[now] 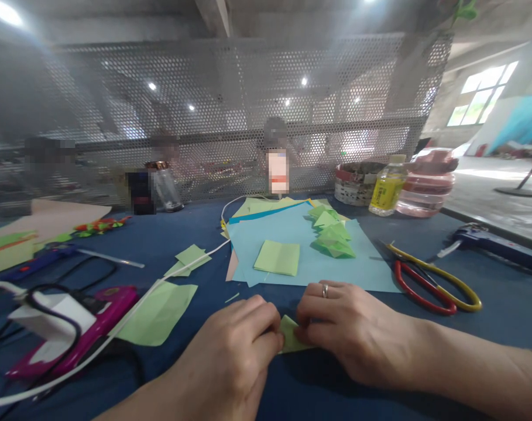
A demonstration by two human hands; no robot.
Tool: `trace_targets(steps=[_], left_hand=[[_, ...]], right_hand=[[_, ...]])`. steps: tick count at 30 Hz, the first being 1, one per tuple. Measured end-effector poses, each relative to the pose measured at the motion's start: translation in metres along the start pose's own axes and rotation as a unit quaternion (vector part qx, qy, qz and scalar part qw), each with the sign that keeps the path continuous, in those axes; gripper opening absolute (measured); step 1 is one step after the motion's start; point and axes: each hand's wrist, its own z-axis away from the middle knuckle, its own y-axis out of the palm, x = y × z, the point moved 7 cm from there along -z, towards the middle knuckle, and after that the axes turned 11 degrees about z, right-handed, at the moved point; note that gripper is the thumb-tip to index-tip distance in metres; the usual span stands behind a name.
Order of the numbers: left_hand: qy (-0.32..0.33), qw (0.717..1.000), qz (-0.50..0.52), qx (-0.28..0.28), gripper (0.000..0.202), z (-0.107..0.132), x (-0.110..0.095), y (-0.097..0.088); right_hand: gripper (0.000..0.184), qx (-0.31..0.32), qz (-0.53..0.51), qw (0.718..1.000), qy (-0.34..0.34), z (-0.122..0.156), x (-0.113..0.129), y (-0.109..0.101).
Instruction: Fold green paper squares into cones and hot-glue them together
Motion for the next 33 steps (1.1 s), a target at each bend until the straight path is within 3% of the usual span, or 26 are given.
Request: trace_targets(steps=[6, 11, 16, 33], left_hand=[[0.044, 0.997, -0.033, -0.061, 0.031, 0.004, -0.002, 0.005], [0.081, 0.994, -0.050, -0.061, 0.034, 0.005, -0.007, 0.014], [0.093, 0.987, -0.098, -0.082, 0.036, 0.003, -0.013, 0.010], [0.085, 0.987, -0.124, -0.057, 0.038, 0.000, -0.020, 0.004]], right_hand=[[0.028, -0.011, 0.006, 1.000, -0.007, 0.000, 0.002, -0.003], [0.031, -0.020, -0.003, 1.000, -0.005, 0.001, 0.003, -0.002], [0.028, -0.018, 0.027, 0.999, -0.005, 0.002, 0.003, -0.001], [0.020, -0.017, 0.055, 0.998, -0.022, 0.004, 0.005, -0.002]])
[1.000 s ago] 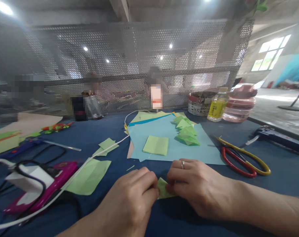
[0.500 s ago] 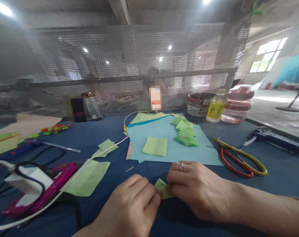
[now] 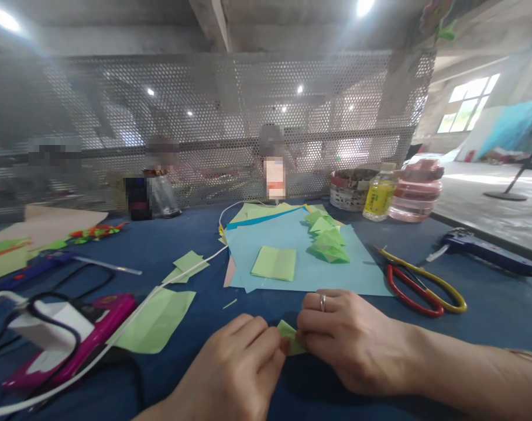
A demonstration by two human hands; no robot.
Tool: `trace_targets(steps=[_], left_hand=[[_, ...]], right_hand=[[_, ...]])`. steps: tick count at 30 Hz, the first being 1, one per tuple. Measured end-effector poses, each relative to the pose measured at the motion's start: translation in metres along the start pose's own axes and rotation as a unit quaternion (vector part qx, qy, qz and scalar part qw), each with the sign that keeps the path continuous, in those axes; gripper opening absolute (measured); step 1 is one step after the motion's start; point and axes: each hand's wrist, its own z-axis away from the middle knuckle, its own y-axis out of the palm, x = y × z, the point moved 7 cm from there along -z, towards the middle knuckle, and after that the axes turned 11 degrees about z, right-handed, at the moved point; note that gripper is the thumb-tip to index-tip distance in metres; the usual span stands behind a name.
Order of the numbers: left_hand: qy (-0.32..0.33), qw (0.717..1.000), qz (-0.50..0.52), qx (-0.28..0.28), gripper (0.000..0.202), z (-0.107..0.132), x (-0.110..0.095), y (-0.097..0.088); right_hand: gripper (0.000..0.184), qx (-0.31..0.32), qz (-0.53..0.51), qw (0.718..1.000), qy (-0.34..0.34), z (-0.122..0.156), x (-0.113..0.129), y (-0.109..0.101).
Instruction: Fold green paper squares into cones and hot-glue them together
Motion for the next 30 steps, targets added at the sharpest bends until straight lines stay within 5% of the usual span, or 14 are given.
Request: trace_targets(steps=[5, 7, 11, 17, 22, 30], left_hand=[[-0.001, 1.000, 0.008, -0.019, 0.041, -0.002, 0.002, 0.002], [0.022, 0.997, 0.006, -0.072, 0.045, -0.001, 0.000, -0.003], [-0.005, 1.000, 0.007, 0.004, 0.036, 0.000, 0.005, 0.008], [-0.023, 0.995, 0.067, -0.067, 0.034, 0.006, 0.015, 0.003], [-0.076, 0.989, 0.122, -0.025, 0.029, 0.000, 0.024, -0.004], [-0.128, 0.974, 0.179, -0.054, 0.029, -0.002, 0.038, -0.015]], right_hand=[[0.024, -0.021, 0.020, 1.000, 0.011, 0.000, -0.001, -0.002], [0.024, -0.024, 0.023, 0.999, 0.024, -0.001, -0.002, -0.002], [0.019, -0.004, -0.003, 1.000, 0.025, 0.000, -0.002, 0.001], [0.022, 0.004, -0.059, 0.993, 0.104, -0.002, -0.013, 0.002], [0.018, 0.065, -0.145, 0.965, 0.210, -0.004, -0.023, 0.011], [0.015, 0.102, -0.271, 0.906, 0.310, -0.003, -0.028, 0.022]])
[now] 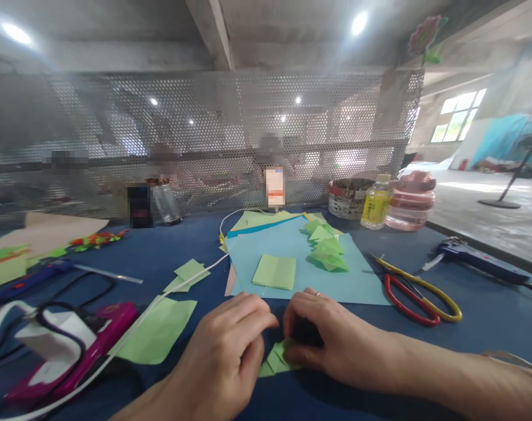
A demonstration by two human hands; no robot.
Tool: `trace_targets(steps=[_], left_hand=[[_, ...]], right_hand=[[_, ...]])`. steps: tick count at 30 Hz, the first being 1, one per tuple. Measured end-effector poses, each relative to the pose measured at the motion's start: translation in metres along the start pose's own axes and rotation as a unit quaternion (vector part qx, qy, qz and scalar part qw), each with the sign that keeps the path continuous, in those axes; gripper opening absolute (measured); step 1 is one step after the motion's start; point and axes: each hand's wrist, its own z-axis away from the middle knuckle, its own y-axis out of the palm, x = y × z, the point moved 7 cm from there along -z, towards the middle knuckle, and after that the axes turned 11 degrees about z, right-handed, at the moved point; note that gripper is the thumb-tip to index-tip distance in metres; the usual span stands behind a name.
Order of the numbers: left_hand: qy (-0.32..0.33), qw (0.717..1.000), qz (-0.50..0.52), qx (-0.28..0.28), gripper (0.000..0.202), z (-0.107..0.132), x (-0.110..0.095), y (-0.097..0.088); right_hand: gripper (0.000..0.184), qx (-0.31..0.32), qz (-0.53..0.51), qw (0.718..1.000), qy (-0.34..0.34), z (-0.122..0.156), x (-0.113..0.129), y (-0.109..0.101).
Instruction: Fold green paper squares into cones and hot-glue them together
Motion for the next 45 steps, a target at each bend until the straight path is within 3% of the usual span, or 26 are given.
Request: trace_targets(steps=[4, 7, 12, 17, 21, 28, 31, 35, 45], left_hand=[[-0.022, 0.999, 0.020, -0.030, 0.029, -0.001, 0.003, -0.009], [-0.034, 0.998, 0.019, -0.040, 0.029, -0.001, 0.006, -0.013], [-0.068, 0.997, 0.023, -0.020, 0.027, 0.001, 0.012, -0.008], [-0.071, 0.997, 0.025, -0.008, 0.026, 0.001, 0.014, -0.004], [-0.076, 0.997, 0.023, 0.000, 0.025, 0.001, 0.014, -0.003], [-0.087, 0.996, 0.003, 0.020, 0.024, 0.001, 0.014, -0.002], [-0.090, 0.996, 0.001, 0.019, 0.024, 0.001, 0.016, -0.003], [-0.085, 0.996, -0.003, 0.019, 0.023, 0.001, 0.017, -0.005], [-0.101, 0.995, -0.011, 0.017, 0.023, -0.001, 0.020, -0.008]], right_hand=[[0.009, 0.022, -0.102, 0.994, 0.035, -0.003, -0.012, -0.004], [0.015, -0.048, -0.003, 0.998, 0.041, -0.010, -0.036, -0.030], [0.023, -0.114, 0.138, 0.977, 0.117, -0.018, -0.085, -0.066], [0.020, -0.193, 0.222, 0.949, 0.113, -0.016, -0.080, -0.080], [0.015, -0.206, 0.246, 0.945, 0.064, -0.015, -0.057, -0.069], [0.016, -0.125, 0.277, 0.952, 0.017, -0.037, -0.032, -0.035], [0.016, -0.095, 0.296, 0.950, 0.030, -0.051, -0.030, -0.031], [0.031, -0.062, 0.319, 0.944, 0.052, -0.065, -0.033, -0.029], [0.052, -0.011, 0.291, 0.955, 0.052, -0.081, -0.041, -0.028]])
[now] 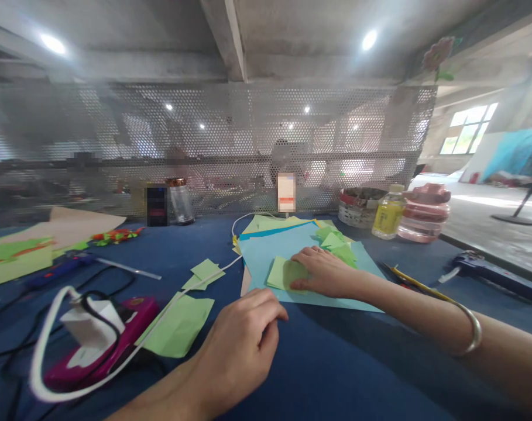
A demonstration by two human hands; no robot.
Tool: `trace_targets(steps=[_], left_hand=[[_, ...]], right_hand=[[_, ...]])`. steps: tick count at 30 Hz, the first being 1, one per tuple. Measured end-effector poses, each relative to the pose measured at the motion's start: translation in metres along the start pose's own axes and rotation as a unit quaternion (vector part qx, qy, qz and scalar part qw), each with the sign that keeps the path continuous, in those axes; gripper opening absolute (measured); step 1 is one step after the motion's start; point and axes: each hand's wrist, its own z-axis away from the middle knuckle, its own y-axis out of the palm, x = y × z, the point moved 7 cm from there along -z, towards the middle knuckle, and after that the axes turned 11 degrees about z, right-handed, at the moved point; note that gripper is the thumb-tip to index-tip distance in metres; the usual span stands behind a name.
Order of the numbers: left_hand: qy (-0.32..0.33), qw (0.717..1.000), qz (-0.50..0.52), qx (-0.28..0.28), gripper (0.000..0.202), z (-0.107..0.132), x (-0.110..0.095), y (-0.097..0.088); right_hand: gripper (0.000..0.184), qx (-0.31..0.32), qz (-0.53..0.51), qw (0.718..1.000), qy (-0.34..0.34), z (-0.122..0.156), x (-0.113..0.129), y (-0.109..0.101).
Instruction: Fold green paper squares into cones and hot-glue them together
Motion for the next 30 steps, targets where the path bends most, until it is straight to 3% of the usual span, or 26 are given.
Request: trace_targets(steps=[6, 13, 19, 30], left_hand=[[-0.015, 1.000, -0.003, -0.016, 0.026, -0.003, 0.003, -0.007], [-0.020, 0.999, -0.016, -0.042, 0.026, -0.007, 0.007, -0.016], [-0.020, 0.998, -0.026, -0.048, 0.028, -0.009, 0.006, -0.020], [-0.054, 0.995, -0.040, -0.070, 0.028, -0.010, 0.014, -0.026]], right_hand=[[0.053, 0.010, -0.036, 0.999, 0.004, -0.009, -0.006, 0.002], [0.070, 0.043, -0.059, 0.997, -0.017, -0.022, -0.010, 0.002], [0.029, 0.048, -0.052, 0.997, 0.010, -0.030, -0.011, 0.001], [0.027, -0.031, -0.108, 0.992, 0.053, -0.020, -0.013, -0.012]])
